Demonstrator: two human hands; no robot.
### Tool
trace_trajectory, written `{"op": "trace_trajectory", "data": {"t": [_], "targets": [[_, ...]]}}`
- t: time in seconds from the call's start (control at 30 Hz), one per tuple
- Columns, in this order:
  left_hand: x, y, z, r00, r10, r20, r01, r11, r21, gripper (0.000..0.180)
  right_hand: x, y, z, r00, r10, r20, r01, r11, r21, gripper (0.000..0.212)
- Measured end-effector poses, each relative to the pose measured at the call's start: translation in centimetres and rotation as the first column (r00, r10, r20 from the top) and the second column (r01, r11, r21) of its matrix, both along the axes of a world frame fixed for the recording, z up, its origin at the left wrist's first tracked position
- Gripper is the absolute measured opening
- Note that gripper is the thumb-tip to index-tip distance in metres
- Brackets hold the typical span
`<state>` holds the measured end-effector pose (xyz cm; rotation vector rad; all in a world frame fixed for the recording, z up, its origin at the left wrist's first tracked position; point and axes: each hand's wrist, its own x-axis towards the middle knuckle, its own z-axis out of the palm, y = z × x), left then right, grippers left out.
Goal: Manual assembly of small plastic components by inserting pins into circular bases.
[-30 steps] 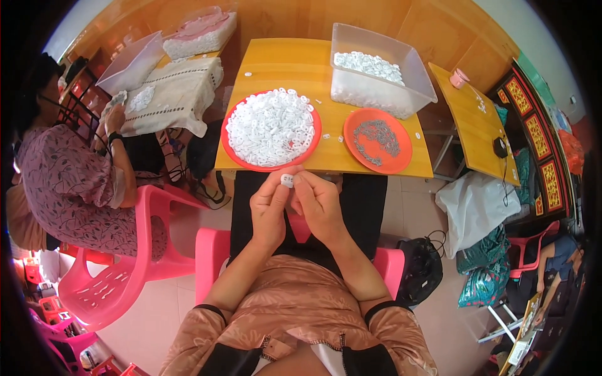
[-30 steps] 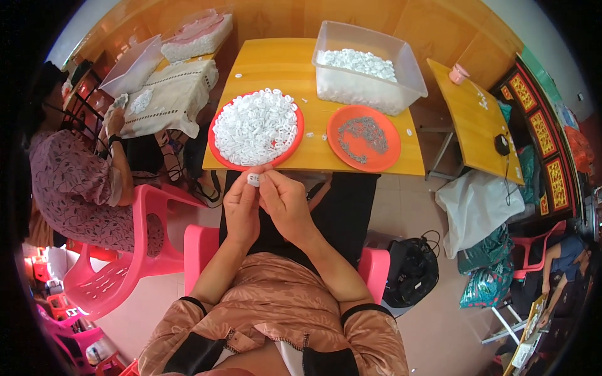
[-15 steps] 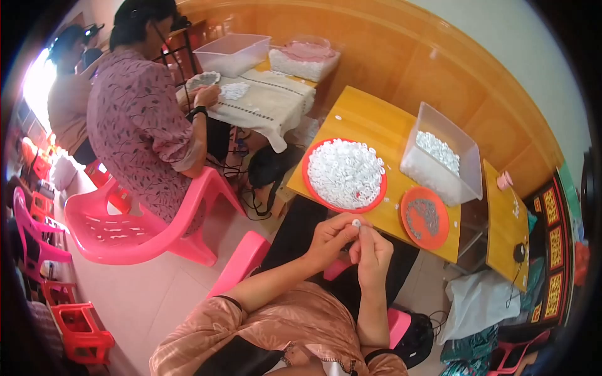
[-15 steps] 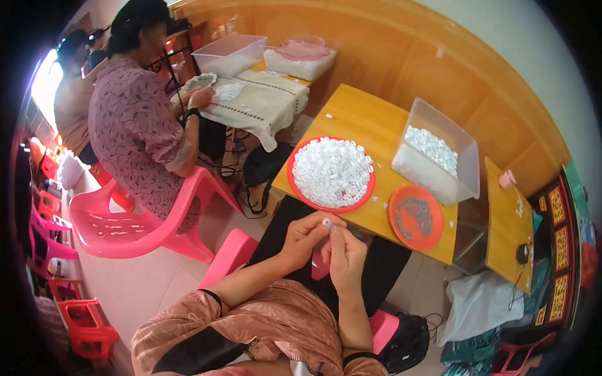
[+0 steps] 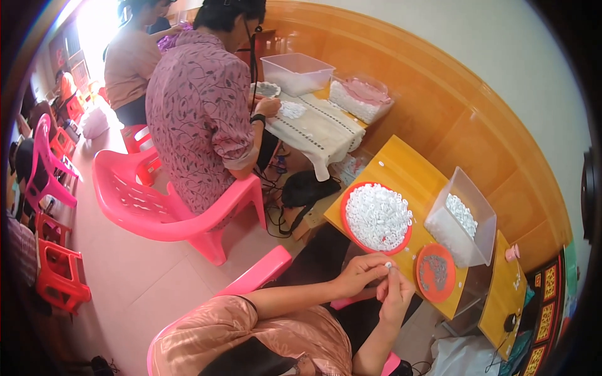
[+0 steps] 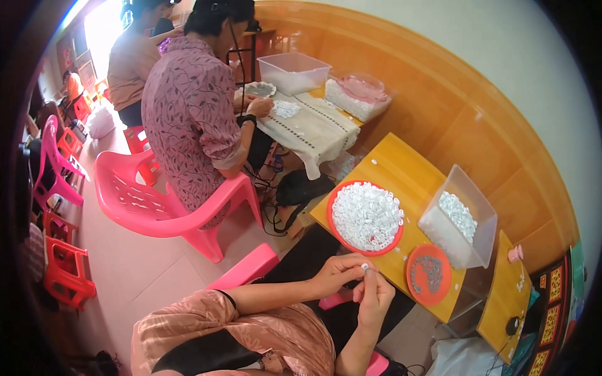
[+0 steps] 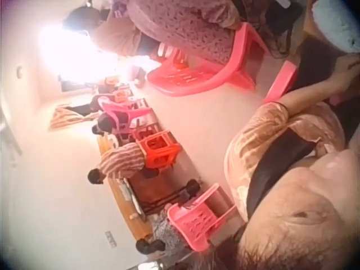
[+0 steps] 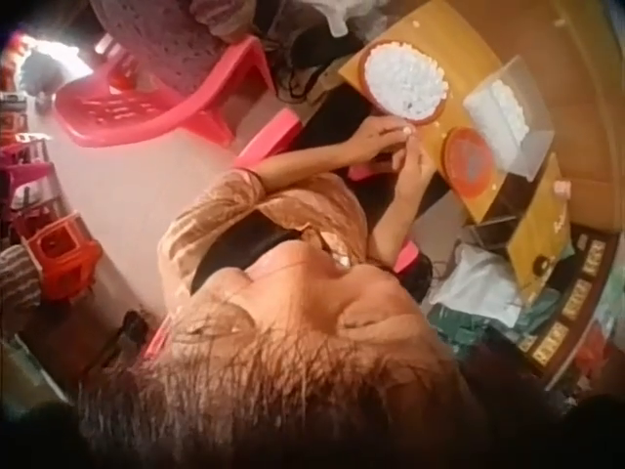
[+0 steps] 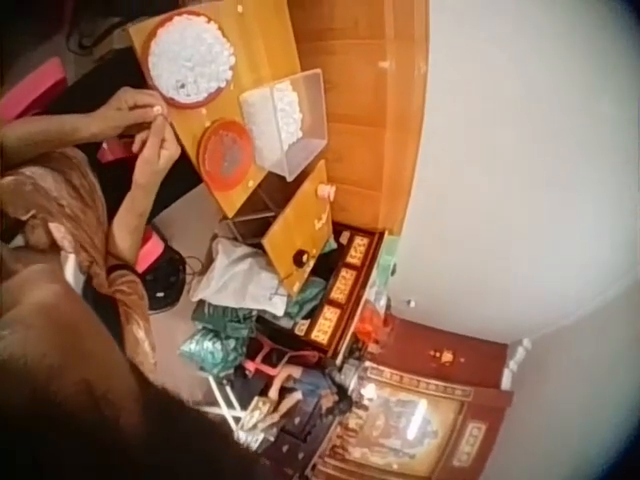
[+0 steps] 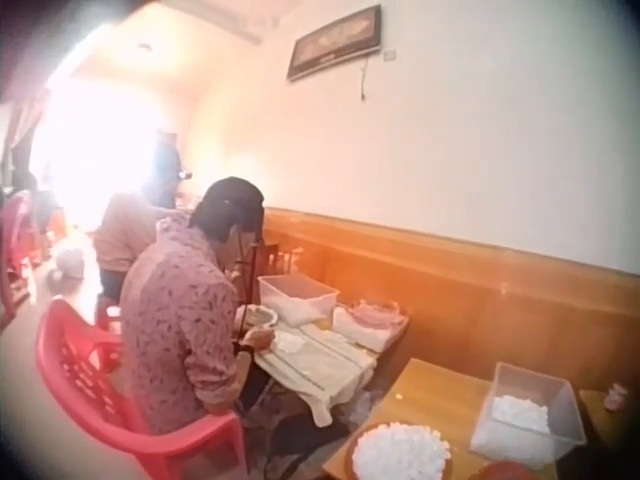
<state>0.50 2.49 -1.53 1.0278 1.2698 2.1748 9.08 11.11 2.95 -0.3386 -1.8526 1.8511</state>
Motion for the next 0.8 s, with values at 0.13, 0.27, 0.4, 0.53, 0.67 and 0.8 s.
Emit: {"op": "trace_trajectory", "data": {"t": [0.13,0.27,0.4,0.53,0.67,0.8], "targets": [[0.6,0.2,0.2,0.996,0.003,0.092,-0.002,1.000,-0.018,0.026,-0.2,1.0,-0.6,0.999,0.011,0.033,-0.010,0.999,-0.048,0.029],[1.3,0.2,0.0,0.943,-0.133,0.304,0.110,0.990,0.091,0.035,0.1,2.9,-0.3,0.993,0.075,0.091,-0.071,0.996,-0.046,0.028],[1.4,1.0,-0.4,0.944,0.093,0.318,-0.098,0.995,0.001,0.031,1.7,5.7,1.3,0.964,0.174,0.200,-0.185,0.982,0.036,0.026],[0.3,1.4,-1.4,0.924,0.076,0.374,-0.038,0.994,-0.107,0.024,2.8,9.5,2.2,0.953,0.193,0.233,-0.232,0.960,0.154,0.031],[-0.3,0.2,0.0,0.918,0.165,0.361,-0.114,0.981,-0.159,0.022,-0.9,12.8,5.0,0.988,0.152,-0.021,-0.147,0.977,0.152,0.031],[-0.2,0.6,0.2,0.938,0.146,0.314,-0.099,0.982,-0.163,0.021,-3.0,20.4,7.4,0.953,-0.295,-0.067,0.293,0.955,-0.041,0.033]]}}
